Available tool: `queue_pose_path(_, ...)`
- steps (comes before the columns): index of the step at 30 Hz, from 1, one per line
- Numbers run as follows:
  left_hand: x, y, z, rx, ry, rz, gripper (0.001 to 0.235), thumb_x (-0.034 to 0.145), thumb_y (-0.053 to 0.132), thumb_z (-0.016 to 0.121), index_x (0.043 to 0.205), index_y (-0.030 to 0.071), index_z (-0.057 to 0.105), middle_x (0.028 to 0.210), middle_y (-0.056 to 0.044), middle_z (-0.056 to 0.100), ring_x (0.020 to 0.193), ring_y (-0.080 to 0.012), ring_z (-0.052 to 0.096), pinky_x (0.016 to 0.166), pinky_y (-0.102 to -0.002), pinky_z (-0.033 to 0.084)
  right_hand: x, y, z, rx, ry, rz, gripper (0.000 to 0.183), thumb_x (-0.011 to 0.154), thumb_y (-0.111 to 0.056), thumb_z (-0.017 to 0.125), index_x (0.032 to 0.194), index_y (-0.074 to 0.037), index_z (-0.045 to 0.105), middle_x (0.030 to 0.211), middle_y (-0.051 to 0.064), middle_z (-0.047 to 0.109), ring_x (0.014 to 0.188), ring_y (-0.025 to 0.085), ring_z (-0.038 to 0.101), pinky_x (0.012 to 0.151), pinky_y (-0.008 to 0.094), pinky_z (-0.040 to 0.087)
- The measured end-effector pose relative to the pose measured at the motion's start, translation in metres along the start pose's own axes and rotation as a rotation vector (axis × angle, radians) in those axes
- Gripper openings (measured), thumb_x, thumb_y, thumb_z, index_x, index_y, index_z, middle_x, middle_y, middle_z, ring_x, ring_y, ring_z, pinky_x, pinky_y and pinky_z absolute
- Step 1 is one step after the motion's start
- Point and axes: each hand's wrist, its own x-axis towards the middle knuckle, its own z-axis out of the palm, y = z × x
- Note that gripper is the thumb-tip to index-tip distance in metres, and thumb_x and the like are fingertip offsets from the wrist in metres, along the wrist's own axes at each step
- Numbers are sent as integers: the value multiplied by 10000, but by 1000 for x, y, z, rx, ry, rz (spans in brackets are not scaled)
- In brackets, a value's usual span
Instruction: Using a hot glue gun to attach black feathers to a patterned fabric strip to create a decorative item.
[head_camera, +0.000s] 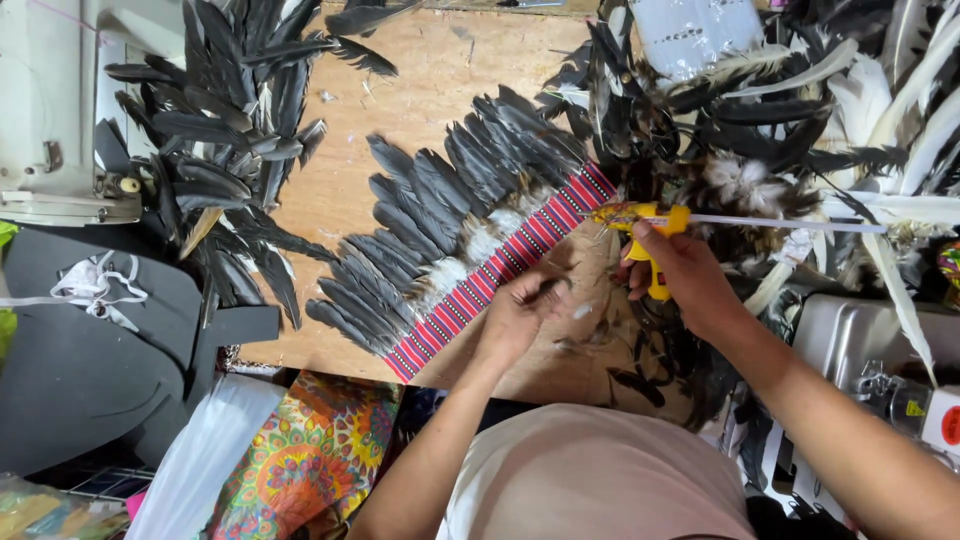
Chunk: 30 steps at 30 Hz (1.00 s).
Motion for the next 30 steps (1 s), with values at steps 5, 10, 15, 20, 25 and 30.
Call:
queue_pose_path(5, 34, 72, -23, 76, 106, 51, 163, 1050, 166, 793, 1182, 71, 809, 883, -96, 803, 810, -118, 711, 759, -267, 653, 32, -12, 5, -255, -41, -50, 685, 1155, -547, 669, 867, 71, 738, 755, 241, 710, 633, 319, 737, 624, 467, 677)
queue_pose_path(10, 87, 72, -37, -13, 135, 66, 235, 1028, 64, 794, 1244, -11, 738, 935, -169, 814, 824, -166, 772, 771, -298, 712, 75, 7, 4, -465, -27, -121, 745, 1196, -594, 615, 808, 34, 720, 710, 215, 693, 617, 327, 695, 608, 467, 632)
queue_pose_path(15, 118, 76, -39, 89, 185, 43, 125, 1037, 99, 790, 1130, 19, 816, 915, -174, 828, 836, -191, 811, 782, -312, 725, 88, 8, 6, -600, 27, -101, 721, 1207, -588, 634, 816, 15, 687, 691, 206, 681, 637, 326, 664, 627, 481, 589)
queue_pose_path(20, 138, 77, -29, 155, 165, 32, 133, 1021, 83, 791, 1138, 26, 816, 888, -151, 813, 811, -177, 794, 754, -308, 719, 93, 7, 4, -600, -29, -101, 658, 1221, -531, 612, 839, 0, 686, 648, 190, 669, 590, 318, 649, 584, 437, 557)
queue_pose_path(25, 127, 133, -3, 88, 18, 116, 172, 1034, 121, 797, 1181, 33, 794, 971, -169, 808, 871, -216, 796, 752, -333, 729, 89, -1, 14, -670, -49, -129, 617, 1200, -510, 625, 898, 24, 690, 682, 217, 693, 617, 333, 664, 588, 442, 559)
queue_pose_path(30, 118, 214, 34, 532, -581, 584, 295, 927, -169, 672, 1127, 35, 745, 1414, -216, 709, 1272, -515, 712, 1020, -656, 635, 100, 14, 4, -916, -87, -352, 600, 1220, -482, 536, 993, 37, 735, 715, 260, 692, 613, 454, 664, 521, 530, 523)
